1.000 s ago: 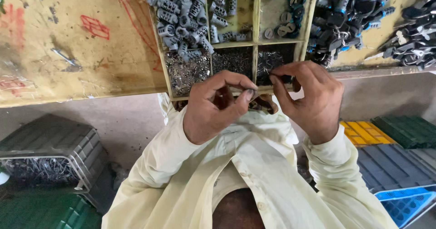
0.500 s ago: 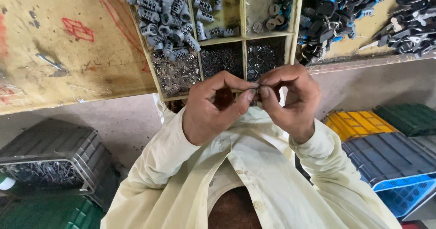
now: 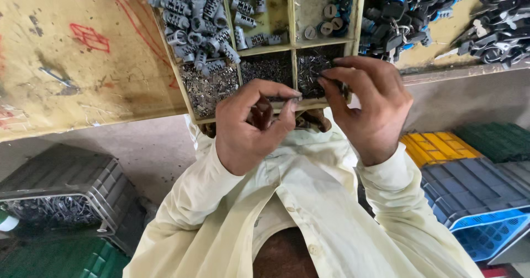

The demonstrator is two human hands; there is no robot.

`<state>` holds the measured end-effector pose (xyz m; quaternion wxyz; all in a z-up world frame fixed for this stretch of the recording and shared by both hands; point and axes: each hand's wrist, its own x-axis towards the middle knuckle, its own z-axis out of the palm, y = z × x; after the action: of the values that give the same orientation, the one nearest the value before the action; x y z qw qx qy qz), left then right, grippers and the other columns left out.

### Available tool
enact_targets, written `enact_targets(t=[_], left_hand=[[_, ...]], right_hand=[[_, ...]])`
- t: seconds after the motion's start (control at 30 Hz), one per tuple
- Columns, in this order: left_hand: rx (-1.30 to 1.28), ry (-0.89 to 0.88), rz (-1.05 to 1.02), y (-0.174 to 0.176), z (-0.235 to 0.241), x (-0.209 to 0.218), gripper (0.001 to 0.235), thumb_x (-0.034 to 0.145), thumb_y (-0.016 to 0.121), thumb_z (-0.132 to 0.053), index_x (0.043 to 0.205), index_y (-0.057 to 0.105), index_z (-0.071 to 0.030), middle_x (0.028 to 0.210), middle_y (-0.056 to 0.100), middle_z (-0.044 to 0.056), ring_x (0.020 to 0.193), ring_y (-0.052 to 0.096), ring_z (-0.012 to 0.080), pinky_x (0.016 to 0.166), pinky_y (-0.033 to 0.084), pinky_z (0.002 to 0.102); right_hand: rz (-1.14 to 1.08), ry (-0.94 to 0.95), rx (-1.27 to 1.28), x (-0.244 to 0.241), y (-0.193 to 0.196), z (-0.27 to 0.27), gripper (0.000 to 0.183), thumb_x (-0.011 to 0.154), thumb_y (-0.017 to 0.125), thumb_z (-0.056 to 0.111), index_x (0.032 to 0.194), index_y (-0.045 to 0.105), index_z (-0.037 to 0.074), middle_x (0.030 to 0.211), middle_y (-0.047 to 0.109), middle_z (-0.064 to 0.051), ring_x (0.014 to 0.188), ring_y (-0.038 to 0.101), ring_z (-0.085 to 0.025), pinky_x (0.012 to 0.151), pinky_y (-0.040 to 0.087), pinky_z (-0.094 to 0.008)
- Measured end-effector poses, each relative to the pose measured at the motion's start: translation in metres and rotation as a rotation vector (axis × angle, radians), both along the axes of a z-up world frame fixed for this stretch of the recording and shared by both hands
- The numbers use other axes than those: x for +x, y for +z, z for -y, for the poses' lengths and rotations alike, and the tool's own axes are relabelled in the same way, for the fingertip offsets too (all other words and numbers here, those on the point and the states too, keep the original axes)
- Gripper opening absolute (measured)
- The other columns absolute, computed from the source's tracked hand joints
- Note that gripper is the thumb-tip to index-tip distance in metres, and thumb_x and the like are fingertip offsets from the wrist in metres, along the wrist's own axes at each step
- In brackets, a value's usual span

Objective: The person repeatedly picks up small metal lock cylinders and pins from a compartmentalized tray, inserts the pins into the cylinders, and places the assembled units back on the work surface. The hands work continuously with the components without using any tools.

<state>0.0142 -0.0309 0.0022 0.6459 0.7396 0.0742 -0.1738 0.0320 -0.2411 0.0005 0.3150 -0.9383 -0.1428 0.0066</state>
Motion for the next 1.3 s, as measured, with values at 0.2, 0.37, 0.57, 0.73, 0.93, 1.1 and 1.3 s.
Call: enact_targets(t=[0.2, 0.37, 0.57, 0.73, 0.93, 1.1, 1.3], left_hand=[[0.01, 0.011, 0.182, 0.0, 0.004, -0.001, 0.018, 0.097, 0.076, -0.006, 0.114, 0.069, -0.006, 0.128, 0.068, 0.007, 0.07, 0.064, 0.0029, 0.061, 0.053, 0.019], [-0.577, 0.05, -0.155, -0.011, 0.025, -0.004, 0.012, 0.102, 0.067, -0.006, 0.113, 0.068, -0.001, 0.128, 0.06, 0.007, 0.094, 0.071, 0.0067, 0.081, 0.06, 0.023], [-0.921, 0.077, -0.557, -0.031, 0.036, -0.012, 0.027, 0.107, 0.066, -0.019, 0.128, 0.065, -0.001, 0.107, 0.062, 0.008, 0.075, 0.057, 0.0048, 0.055, 0.052, 0.023], [-0.908, 0.07, -0.497, -0.035, 0.033, -0.013, 0.025, 0.107, 0.063, -0.022, 0.123, 0.064, -0.003, 0.118, 0.062, 0.005, 0.078, 0.058, 0.0035, 0.055, 0.053, 0.022], [-0.858, 0.082, -0.389, -0.031, 0.029, -0.012, 0.019, 0.106, 0.063, -0.017, 0.118, 0.064, -0.003, 0.125, 0.061, 0.005, 0.09, 0.066, 0.0063, 0.056, 0.056, 0.023], [-0.641, 0.009, -0.221, -0.025, 0.01, -0.01, 0.01, 0.103, 0.067, -0.005, 0.111, 0.067, -0.001, 0.118, 0.062, 0.004, 0.084, 0.06, 0.0045, 0.067, 0.054, 0.021], [-0.395, -0.136, -0.2, -0.013, -0.037, -0.011, 0.013, 0.092, 0.072, -0.002, 0.104, 0.067, -0.001, 0.109, 0.064, 0.003, 0.084, 0.056, 0.0027, 0.072, 0.048, 0.019]], right_hand=[[-0.261, -0.153, 0.316, -0.015, -0.015, 0.02, 0.012, 0.103, 0.077, 0.0, 0.111, 0.07, 0.001, 0.112, 0.071, -0.012, 0.097, 0.068, -0.015, 0.082, 0.055, -0.027], [-0.395, -0.281, 0.889, -0.04, -0.027, 0.021, 0.012, 0.103, 0.072, -0.004, 0.112, 0.065, -0.002, 0.115, 0.068, -0.014, 0.101, 0.067, -0.015, 0.092, 0.055, -0.024], [0.005, -0.191, 0.606, -0.048, -0.034, 0.011, 0.018, 0.093, 0.075, -0.011, 0.104, 0.063, -0.003, 0.108, 0.071, -0.017, 0.093, 0.073, -0.02, 0.085, 0.059, -0.028], [-0.046, -0.258, 0.587, -0.047, -0.029, 0.005, 0.021, 0.093, 0.077, -0.012, 0.106, 0.063, -0.002, 0.11, 0.071, -0.017, 0.093, 0.073, -0.018, 0.083, 0.059, -0.027], [-0.117, -0.221, 0.622, -0.046, -0.021, 0.001, 0.021, 0.096, 0.078, -0.009, 0.109, 0.064, 0.0, 0.108, 0.072, -0.016, 0.093, 0.072, -0.019, 0.083, 0.058, -0.026], [0.091, 0.08, 0.311, -0.023, -0.006, 0.002, 0.031, 0.086, 0.09, -0.001, 0.104, 0.066, 0.005, 0.104, 0.073, -0.01, 0.083, 0.074, -0.022, 0.07, 0.054, -0.031], [0.262, 0.588, 0.103, 0.015, 0.014, -0.007, 0.025, 0.085, 0.087, 0.007, 0.108, 0.079, 0.01, 0.104, 0.076, -0.003, 0.084, 0.072, -0.016, 0.063, 0.053, -0.03]])
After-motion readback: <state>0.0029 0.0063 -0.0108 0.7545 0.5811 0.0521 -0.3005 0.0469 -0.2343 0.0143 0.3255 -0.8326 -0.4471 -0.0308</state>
